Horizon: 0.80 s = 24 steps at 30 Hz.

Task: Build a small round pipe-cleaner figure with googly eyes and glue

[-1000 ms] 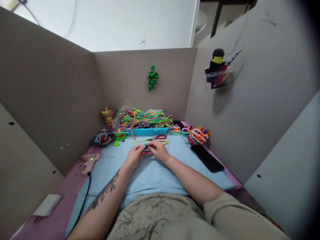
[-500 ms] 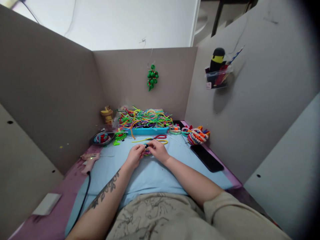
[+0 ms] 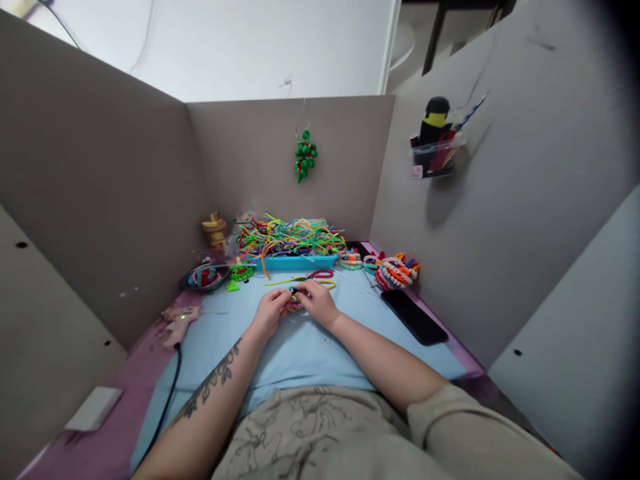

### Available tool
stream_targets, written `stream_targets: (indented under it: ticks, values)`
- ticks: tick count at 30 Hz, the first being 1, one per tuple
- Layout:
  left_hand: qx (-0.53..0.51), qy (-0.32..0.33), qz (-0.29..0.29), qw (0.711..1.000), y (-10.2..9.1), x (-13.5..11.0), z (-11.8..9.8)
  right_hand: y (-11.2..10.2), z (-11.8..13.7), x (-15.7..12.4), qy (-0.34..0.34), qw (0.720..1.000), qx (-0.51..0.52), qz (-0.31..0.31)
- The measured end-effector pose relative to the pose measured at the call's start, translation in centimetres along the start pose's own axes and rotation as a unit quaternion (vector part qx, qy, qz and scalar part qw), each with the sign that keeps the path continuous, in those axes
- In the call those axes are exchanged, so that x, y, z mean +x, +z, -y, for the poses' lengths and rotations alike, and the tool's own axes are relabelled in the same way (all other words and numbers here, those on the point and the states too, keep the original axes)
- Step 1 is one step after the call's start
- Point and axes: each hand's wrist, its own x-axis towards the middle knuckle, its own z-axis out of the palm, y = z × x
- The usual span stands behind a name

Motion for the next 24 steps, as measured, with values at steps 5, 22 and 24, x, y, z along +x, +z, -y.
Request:
stream_targets:
  ticks: [5, 22, 24]
  values:
    - [0.016, 0.025, 0.003, 1.000, 0.0, 0.0, 0.1, 0.1, 0.1, 0.1, 0.016, 1.000, 0.017, -0.006]
    - [-0.031, -0.040, 0.066, 0.997, -0.4, -0.2, -0.4, -0.7, -0.3, 0.7, 0.028, 0.989, 0.142, 0.031]
    - [-0.026, -0.045, 0.077, 0.996, -0.4, -0.1, -0.4, -0.8, -0.3, 0.7, 0.038, 0.988, 0.141, 0.040]
